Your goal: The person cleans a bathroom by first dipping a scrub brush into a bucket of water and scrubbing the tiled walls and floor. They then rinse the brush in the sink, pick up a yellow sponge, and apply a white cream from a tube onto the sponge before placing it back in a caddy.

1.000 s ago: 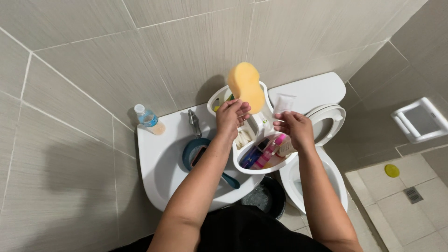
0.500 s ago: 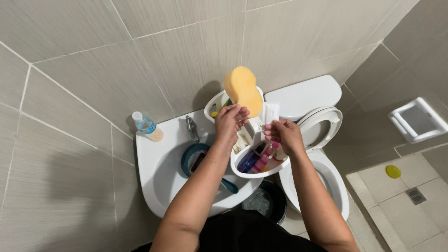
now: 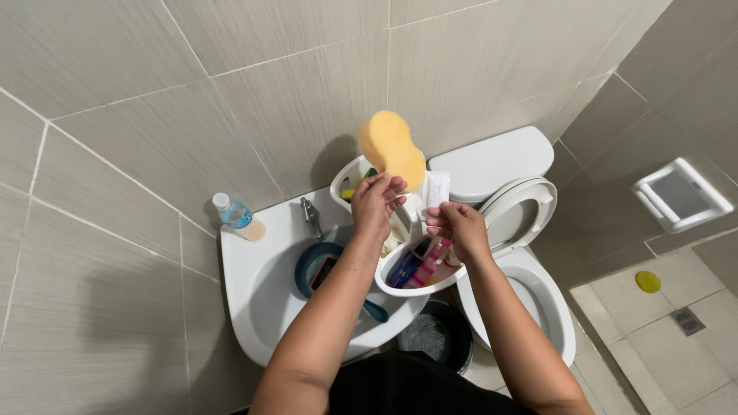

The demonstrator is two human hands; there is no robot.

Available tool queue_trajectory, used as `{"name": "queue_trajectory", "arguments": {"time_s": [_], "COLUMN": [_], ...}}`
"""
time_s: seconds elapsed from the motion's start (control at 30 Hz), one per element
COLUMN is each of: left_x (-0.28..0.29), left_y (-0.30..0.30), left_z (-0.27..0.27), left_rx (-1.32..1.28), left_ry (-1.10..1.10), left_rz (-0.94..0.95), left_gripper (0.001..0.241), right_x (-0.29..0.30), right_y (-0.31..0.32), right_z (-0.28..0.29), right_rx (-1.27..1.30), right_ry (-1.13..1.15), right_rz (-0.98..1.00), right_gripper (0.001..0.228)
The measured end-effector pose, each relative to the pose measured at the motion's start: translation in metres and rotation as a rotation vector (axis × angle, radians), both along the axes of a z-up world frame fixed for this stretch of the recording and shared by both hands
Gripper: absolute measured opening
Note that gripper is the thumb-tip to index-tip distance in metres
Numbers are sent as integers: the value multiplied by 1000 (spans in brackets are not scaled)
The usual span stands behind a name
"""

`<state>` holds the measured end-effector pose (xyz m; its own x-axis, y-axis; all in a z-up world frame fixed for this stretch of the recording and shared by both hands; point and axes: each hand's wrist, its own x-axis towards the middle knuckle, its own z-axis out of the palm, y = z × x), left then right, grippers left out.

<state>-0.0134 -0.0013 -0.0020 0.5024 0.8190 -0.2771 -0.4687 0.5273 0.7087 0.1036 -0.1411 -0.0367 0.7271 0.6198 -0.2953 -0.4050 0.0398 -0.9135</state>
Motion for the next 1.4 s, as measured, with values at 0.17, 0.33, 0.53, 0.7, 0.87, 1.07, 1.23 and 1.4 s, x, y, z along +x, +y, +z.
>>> {"name": "queue_trajectory", "arguments": {"time_s": [0.17, 0.33, 0.53, 0.7, 0.87, 1.07, 1.23, 1.4], "left_x": [4, 11, 21, 33, 50, 56, 50, 39], "left_y": [-1, 4, 6, 8, -2, -9, -7, -6], "left_z": [-4, -18, -37, -51, -60, -54, -44, -30], "left_rx": [-10, -23, -79, -120, -167, -184, -162, -105], "left_ry": [-2, 12, 30, 30, 30, 31, 35, 70], "left_rz": [-6, -46, -94, -146, -190, -194, -128, -17], "left_gripper": [19, 20, 21, 20, 18, 16, 16, 16], "right_x": [0, -2, 9, 7, 8, 20, 17, 11], "right_y": [-7, -10, -16, -23, -25, -32, -35, -30], "right_z": [5, 8, -7, 11, 16, 21, 33, 37], "right_rx": [52, 45, 51, 51, 57, 69, 43, 10], "right_ry": [78, 31, 2, -35, -33, -33, -45, -78], "right_rz": [9, 8, -36, -49, -25, -27, -14, 14], "right_gripper": [16, 17, 18, 15, 14, 15, 19, 20]}}
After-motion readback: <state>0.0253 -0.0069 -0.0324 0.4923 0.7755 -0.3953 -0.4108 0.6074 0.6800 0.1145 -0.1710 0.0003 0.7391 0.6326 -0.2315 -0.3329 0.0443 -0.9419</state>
